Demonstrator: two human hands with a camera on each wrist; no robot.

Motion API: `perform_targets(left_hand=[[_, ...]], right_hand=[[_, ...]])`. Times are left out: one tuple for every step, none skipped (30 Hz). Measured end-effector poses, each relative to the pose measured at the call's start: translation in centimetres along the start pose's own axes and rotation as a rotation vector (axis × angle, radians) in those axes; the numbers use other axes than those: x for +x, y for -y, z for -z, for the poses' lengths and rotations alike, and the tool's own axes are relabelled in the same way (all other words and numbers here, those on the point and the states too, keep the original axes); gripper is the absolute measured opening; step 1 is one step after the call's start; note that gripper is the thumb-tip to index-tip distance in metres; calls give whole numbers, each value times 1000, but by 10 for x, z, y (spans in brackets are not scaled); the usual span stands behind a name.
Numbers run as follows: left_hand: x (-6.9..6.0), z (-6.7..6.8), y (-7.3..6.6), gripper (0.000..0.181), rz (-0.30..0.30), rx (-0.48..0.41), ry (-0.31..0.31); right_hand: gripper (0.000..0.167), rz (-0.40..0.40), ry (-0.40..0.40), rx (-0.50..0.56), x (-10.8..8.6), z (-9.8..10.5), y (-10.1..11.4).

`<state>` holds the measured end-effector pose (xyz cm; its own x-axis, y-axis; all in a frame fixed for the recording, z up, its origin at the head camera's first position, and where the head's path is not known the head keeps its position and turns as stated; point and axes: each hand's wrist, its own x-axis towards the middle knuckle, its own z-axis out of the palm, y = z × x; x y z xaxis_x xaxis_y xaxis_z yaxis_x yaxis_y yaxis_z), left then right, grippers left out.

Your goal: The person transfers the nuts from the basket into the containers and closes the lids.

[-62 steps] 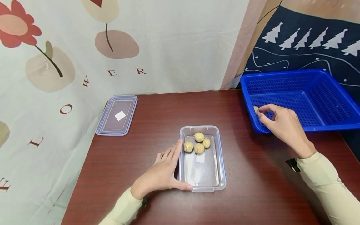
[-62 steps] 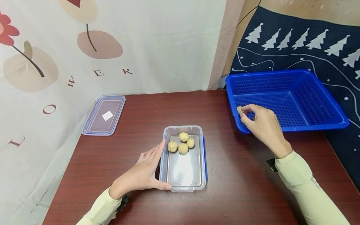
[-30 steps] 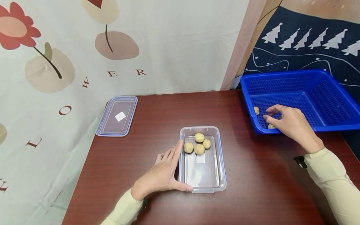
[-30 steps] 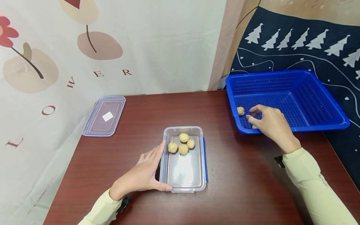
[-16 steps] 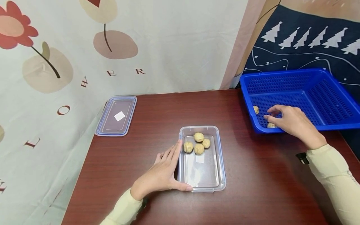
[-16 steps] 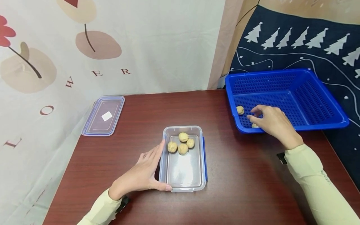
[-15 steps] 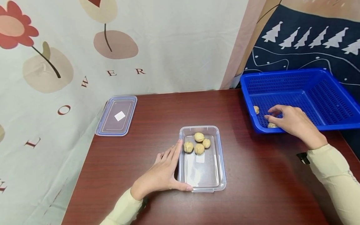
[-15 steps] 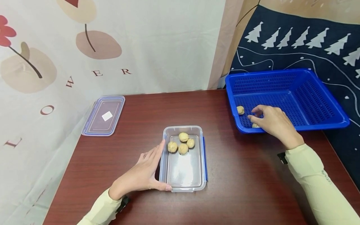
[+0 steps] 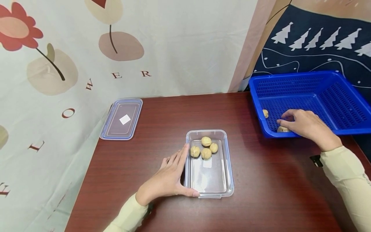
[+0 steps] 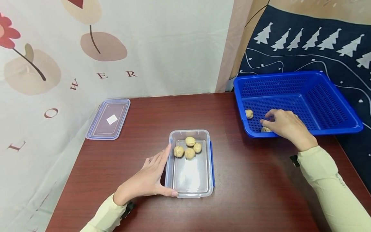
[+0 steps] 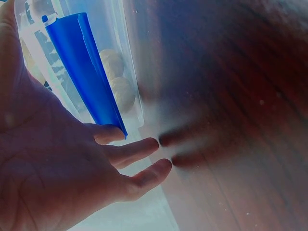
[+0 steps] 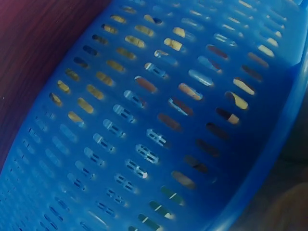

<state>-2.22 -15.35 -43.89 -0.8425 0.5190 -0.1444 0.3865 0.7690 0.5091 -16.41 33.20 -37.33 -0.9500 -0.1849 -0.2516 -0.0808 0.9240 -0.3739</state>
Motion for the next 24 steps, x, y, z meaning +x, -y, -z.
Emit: perform_targets(left_hand=[[0, 0, 0, 158, 1, -2, 5], [0, 0, -1, 158, -1, -5, 5], [0, 0, -1, 158, -2, -7, 4], [1, 1, -1, 157, 0, -9, 8], [1, 1, -2, 157, 1, -11, 11], [1, 1, -2, 157, 2, -11, 12], [1, 2, -2, 157, 6, -11, 14], [1, 2, -2, 157, 9, -11, 13], [0, 2, -2, 158, 14, -11, 16], [0, 2, -2, 158, 18, -11, 18], [-1, 2, -2, 158, 19, -11, 17], [-1, 2, -2, 158, 20, -12, 17], [-2, 1, -2, 158, 19, -12, 17], [-2, 1, -2, 158, 17, -13, 16], [-2, 0, -2, 158, 17, -14, 16], [-3, 0, -2, 158, 17, -16, 16], [-3, 0, -1, 158, 16, -17, 16], [-3, 0, -1, 158, 17, -16, 15], [-3, 0, -1, 158, 16, -16, 11], [-4, 0, -1, 158, 16, -14, 8], [-3, 0, -1, 158, 15, -13, 5], [-3, 0, -1, 158, 14, -12, 1], [-3, 0, -1, 158, 11, -11, -3], [-3, 0, -1, 157, 11, -11, -6]], right_hand=[[59, -3, 1, -3, 1, 1, -1], [59, -7, 2, -4, 1, 2, -2], [59, -12, 4, -8, 1, 2, -3], [59, -13, 5, -10, 1, 3, -5], [59, -19, 10, -12, 2, 4, -6], [59, -26, 15, -18, 2, 5, -7], [59, -29, 27, -19, 3, 6, -8], [60, -34, 40, -21, 3, 6, -8], [61, -37, 53, -24, 4, 6, -9], [61, -40, 65, -26, 5, 6, -9], [61, -42, 77, -28, 6, 6, -9], [61, -41, 87, -28, 7, 5, -10], [61, -37, 95, -28, 8, 5, -11], [60, -35, 101, -29, 8, 5, -12], [60, -31, 106, -29, 8, 5, -13], [58, -29, 111, -28, 9, 5, -14], [57, -25, 117, -27, 9, 5, -14], [56, -21, 123, -27, 10, 5, -15], [56, -15, 131, -29, 11, 6, -15], [55, -13, 139, -28, 12, 6, -15], [56, -13, 151, -28, 13, 7, -15], [56, -12, 159, -29, 14, 8, -16], [57, -10, 168, -30, 15, 8, -16], [56, -10, 178, -32, 16, 9, -16]])
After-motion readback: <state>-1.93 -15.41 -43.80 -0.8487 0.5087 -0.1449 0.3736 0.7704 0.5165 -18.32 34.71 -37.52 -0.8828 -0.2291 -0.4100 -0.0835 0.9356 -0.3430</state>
